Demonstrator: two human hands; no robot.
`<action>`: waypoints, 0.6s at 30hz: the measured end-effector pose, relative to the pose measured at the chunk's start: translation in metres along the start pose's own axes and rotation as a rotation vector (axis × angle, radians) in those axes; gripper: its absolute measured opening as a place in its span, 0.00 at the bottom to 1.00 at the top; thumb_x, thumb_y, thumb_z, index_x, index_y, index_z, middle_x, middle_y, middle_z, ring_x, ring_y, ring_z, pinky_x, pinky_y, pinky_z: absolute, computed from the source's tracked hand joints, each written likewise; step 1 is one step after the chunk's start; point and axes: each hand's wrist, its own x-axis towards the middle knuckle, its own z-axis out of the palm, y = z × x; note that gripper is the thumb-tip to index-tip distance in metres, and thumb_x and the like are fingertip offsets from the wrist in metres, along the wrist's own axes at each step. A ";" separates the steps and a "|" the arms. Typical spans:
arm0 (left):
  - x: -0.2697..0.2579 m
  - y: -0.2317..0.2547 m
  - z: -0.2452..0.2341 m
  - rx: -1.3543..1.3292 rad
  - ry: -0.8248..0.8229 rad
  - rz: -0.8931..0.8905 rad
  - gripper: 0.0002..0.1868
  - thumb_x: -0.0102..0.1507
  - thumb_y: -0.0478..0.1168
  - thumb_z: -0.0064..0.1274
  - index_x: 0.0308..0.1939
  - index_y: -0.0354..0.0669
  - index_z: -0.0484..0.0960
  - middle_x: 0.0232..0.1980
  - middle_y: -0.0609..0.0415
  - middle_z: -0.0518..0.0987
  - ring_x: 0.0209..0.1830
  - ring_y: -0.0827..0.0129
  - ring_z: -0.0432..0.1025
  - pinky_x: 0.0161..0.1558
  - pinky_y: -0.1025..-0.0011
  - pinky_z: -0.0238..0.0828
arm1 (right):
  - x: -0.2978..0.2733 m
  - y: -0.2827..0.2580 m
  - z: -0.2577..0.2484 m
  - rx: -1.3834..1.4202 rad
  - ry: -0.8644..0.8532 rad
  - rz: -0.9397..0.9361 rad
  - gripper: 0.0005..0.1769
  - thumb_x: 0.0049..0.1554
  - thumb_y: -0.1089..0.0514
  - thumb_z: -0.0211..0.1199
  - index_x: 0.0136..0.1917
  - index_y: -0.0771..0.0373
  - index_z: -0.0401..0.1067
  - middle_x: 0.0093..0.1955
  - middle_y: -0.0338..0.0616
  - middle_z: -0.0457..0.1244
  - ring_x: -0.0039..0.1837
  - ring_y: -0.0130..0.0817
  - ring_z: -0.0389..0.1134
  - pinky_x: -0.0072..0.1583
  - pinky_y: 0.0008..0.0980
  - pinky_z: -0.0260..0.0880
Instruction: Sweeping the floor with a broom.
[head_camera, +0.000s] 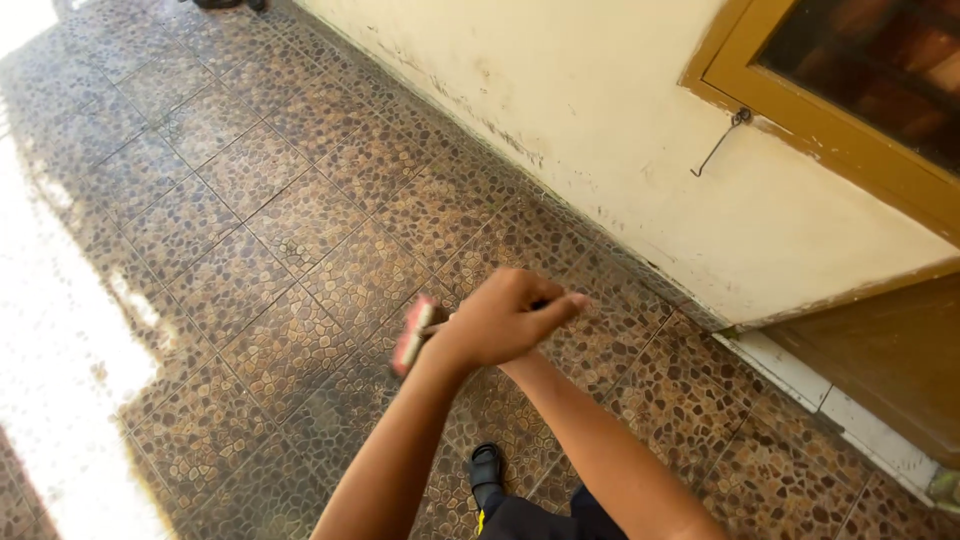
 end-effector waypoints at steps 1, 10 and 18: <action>-0.005 -0.002 -0.004 -0.057 0.034 -0.031 0.20 0.67 0.52 0.49 0.29 0.42 0.84 0.18 0.59 0.75 0.13 0.75 0.63 0.19 0.67 0.61 | 0.003 0.009 -0.001 0.243 0.005 -0.011 0.23 0.68 0.54 0.53 0.31 0.57 0.60 0.26 0.31 0.49 0.27 0.22 0.47 0.30 0.26 0.48; 0.026 -0.008 0.015 -0.496 0.086 0.014 0.24 0.70 0.44 0.49 0.19 0.39 0.74 0.18 0.59 0.71 0.18 0.76 0.63 0.24 0.71 0.59 | -0.044 -0.065 -0.080 -0.721 -0.066 0.029 0.18 0.59 0.59 0.60 0.32 0.64 0.57 0.28 0.40 0.50 0.33 0.30 0.54 0.36 0.35 0.52; 0.099 -0.063 0.142 -0.677 -0.066 0.050 0.26 0.74 0.44 0.48 0.20 0.41 0.72 0.20 0.59 0.70 0.20 0.75 0.60 0.27 0.72 0.58 | -0.110 -0.071 -0.232 -0.922 0.066 0.259 0.18 0.53 0.54 0.56 0.23 0.59 0.62 0.20 0.37 0.56 0.22 0.30 0.52 0.28 0.37 0.51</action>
